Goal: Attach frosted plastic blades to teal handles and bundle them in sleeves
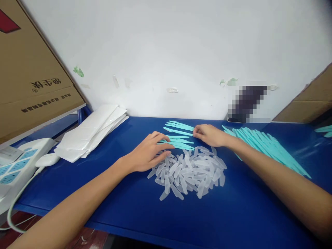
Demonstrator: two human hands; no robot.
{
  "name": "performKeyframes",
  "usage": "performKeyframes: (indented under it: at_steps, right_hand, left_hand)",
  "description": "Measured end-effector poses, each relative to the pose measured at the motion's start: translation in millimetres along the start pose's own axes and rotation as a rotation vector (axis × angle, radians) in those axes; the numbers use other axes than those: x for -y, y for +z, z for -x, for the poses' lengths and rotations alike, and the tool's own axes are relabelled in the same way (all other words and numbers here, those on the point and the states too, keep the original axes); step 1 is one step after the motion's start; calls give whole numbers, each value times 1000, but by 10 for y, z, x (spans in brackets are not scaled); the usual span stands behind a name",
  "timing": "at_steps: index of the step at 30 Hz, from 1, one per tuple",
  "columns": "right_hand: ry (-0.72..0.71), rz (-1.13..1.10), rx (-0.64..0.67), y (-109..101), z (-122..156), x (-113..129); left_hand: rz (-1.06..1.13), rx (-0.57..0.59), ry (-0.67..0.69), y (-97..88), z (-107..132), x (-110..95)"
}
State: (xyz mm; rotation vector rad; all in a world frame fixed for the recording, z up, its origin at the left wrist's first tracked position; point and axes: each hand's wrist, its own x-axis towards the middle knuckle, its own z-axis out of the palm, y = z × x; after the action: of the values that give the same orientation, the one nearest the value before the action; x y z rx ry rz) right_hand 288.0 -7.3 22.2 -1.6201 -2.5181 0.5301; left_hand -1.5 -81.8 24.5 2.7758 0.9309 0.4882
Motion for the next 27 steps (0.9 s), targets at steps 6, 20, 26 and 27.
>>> performKeyframes:
  at_steps: [6,20,26,27]
  right_hand:
    - [-66,16,58,-125,74,97]
    - [-73,-218,-186,-344,198,118]
    - [-129,-155,-310,-284,180,137]
    - [-134,-164,-304,-271,177,135]
  left_hand:
    - [20,202,-17,99,-148,-264]
    - [-32,135,-87,47,-40,61]
    - [61,165,-174,-51,14,199]
    - [62,166,-179,-65,21,206]
